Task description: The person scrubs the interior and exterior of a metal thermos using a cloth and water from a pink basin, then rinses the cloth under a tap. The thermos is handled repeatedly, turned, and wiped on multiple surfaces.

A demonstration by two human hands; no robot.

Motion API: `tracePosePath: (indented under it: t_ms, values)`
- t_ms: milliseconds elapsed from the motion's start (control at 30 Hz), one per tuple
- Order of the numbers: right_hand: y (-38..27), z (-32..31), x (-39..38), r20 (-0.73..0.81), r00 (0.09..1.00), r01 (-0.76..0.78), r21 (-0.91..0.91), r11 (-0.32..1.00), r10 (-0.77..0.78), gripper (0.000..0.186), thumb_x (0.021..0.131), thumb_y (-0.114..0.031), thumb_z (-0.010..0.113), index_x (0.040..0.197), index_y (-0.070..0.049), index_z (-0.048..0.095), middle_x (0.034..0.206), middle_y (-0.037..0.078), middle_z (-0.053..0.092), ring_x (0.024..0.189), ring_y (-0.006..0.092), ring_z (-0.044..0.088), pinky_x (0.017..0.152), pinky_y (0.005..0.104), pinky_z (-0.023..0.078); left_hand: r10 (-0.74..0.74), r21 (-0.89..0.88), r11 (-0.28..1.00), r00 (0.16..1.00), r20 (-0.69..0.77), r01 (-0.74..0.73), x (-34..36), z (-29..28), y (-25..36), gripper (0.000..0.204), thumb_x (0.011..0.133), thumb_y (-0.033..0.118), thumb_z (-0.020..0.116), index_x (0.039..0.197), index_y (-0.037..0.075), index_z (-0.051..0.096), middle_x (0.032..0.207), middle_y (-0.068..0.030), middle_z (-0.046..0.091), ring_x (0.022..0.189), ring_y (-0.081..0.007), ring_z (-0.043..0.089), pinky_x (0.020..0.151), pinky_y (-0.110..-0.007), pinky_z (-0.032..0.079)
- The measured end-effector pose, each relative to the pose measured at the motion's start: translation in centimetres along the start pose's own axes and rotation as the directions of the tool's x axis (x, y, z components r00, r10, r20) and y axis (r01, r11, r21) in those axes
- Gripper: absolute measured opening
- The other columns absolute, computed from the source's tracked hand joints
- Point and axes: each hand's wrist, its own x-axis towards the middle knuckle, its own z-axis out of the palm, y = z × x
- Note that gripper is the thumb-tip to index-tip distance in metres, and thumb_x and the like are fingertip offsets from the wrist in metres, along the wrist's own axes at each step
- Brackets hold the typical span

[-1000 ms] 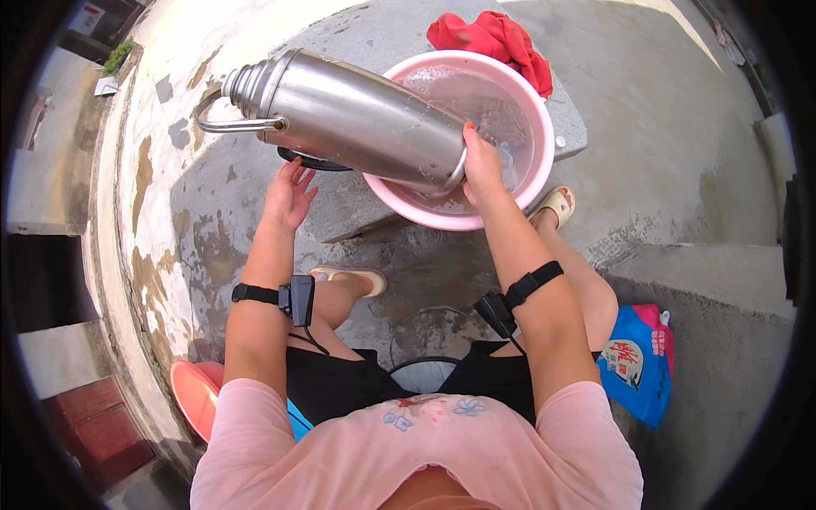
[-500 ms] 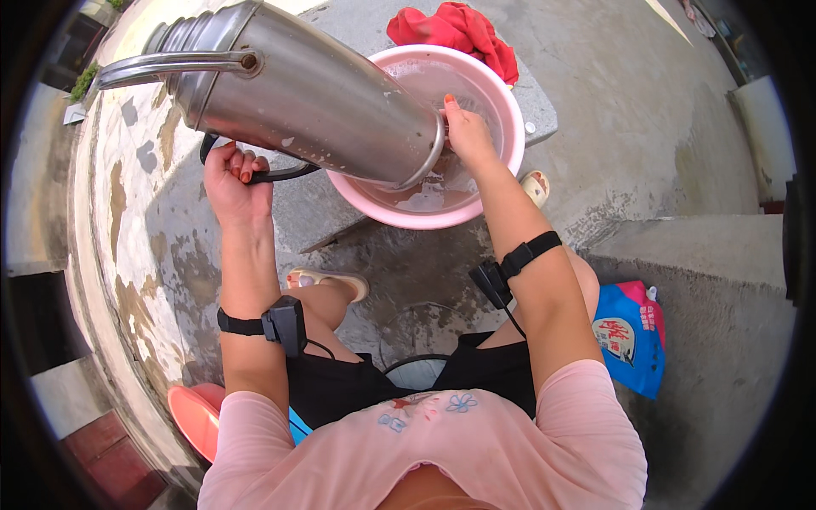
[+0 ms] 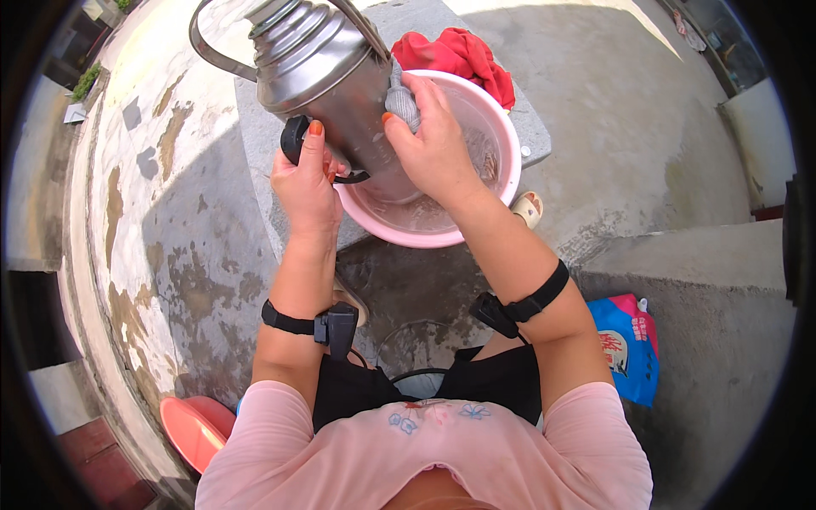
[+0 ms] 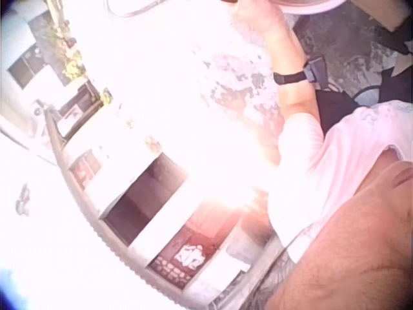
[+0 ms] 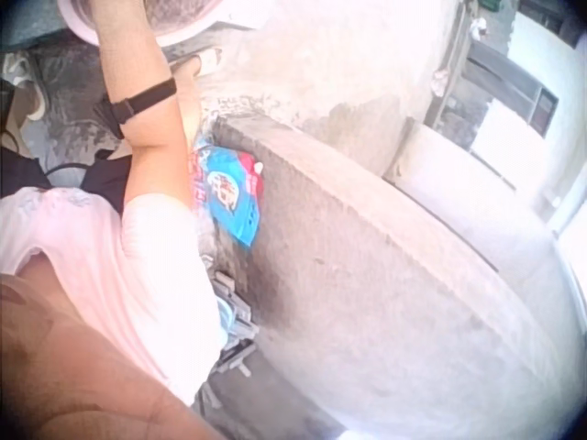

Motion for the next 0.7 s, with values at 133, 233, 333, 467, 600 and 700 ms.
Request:
tracePosePath:
  t_ms: [133, 233, 333, 467, 600, 700]
  values:
    - [1.2, 4.6, -1.1, -0.314, 0.945, -0.007, -0.279, 0.960, -0.085, 0.052, 0.099, -0.029, 0.047, 0.136, 0.006, 0.040, 0.134, 0.027, 0.046, 0.122, 0.0443, 0.047, 0.106, 0.0443, 0.035, -0.052, -0.030, 0.998, 0.999, 0.003, 0.052, -0.8, 0.8, 0.4, 0.019, 0.092, 0.017, 0.069, 0.083, 0.007, 0.055, 0.058, 0.0022, 0.046, 0.046, -0.0071, 0.040, 0.043, -0.024, 0.034]
    - [6.5, 1.8, -2.4, -0.209, 0.971, -0.152, -0.163, 0.975, 0.116, 0.039, 0.100, -0.025, 0.041, 0.126, 0.004, 0.048, 0.124, 0.027, 0.054, 0.112, 0.0434, 0.055, 0.093, 0.0484, 0.044, -0.037, -0.027, 0.999, 0.999, -0.019, 0.036, -0.3, 0.3, 1.7, 0.011, 0.094, 0.014, 0.064, 0.087, 0.008, 0.057, 0.055, 0.0053, 0.037, 0.045, -0.0061, 0.031, 0.043, -0.025, 0.026]
    - [11.0, -2.4, -4.0, 0.050, 0.908, -0.309, -0.591, 0.745, 0.416, 0.028, 0.093, -0.017, 0.051, 0.111, -0.001, 0.066, 0.120, 0.024, 0.058, 0.106, 0.0390, 0.060, 0.092, 0.0472, 0.048, 0.012, 0.014, 1.000, 1.000, -0.022, -0.011, 0.2, -0.3, 2.1, 0.007, 0.093, 0.012, 0.062, 0.090, 0.007, 0.058, 0.055, 0.0050, 0.036, 0.045, -0.0063, 0.030, 0.044, -0.025, 0.027]
    - [13.0, -4.1, -5.4, 0.281, 0.759, -0.062, -0.867, 0.495, 0.588, 0.031, 0.088, -0.014, 0.057, 0.116, -0.005, 0.067, 0.122, 0.023, 0.059, 0.107, 0.0365, 0.062, 0.093, 0.0441, 0.049, -0.048, -0.003, 0.999, 0.998, -0.038, 0.048, 0.9, -0.8, 1.6, 0.007, 0.094, 0.011, 0.056, 0.090, 0.006, 0.058, 0.054, 0.0050, 0.032, 0.044, -0.0073, 0.027, 0.043, -0.026, 0.025]
    - [10.7, -4.1, -2.6, 0.134, 0.685, -0.536, -0.572, 0.621, 0.716, 0.031, 0.085, -0.012, 0.057, 0.113, -0.001, 0.068, 0.109, 0.023, 0.067, 0.101, 0.0357, 0.066, 0.090, 0.0434, 0.050, -0.065, -0.004, 0.998, 0.997, -0.050, 0.065, 1.4, -0.9, 1.1, 0.007, 0.093, 0.011, 0.054, 0.089, 0.007, 0.056, 0.052, 0.0043, 0.031, 0.042, -0.0079, 0.026, 0.042, -0.027, 0.024]
    - [6.2, -4.1, 0.9, 0.008, 0.882, -0.471, -0.024, 0.882, 0.471, 0.029, 0.085, -0.012, 0.054, 0.106, 0.002, 0.068, 0.101, 0.026, 0.068, 0.095, 0.0397, 0.065, 0.085, 0.0453, 0.049, -0.068, 0.025, 0.997, 0.996, -0.049, 0.069, 1.5, -0.4, 0.9, 0.006, 0.093, 0.011, 0.054, 0.088, 0.007, 0.055, 0.052, 0.0041, 0.031, 0.042, -0.0082, 0.026, 0.042, -0.027, 0.024]
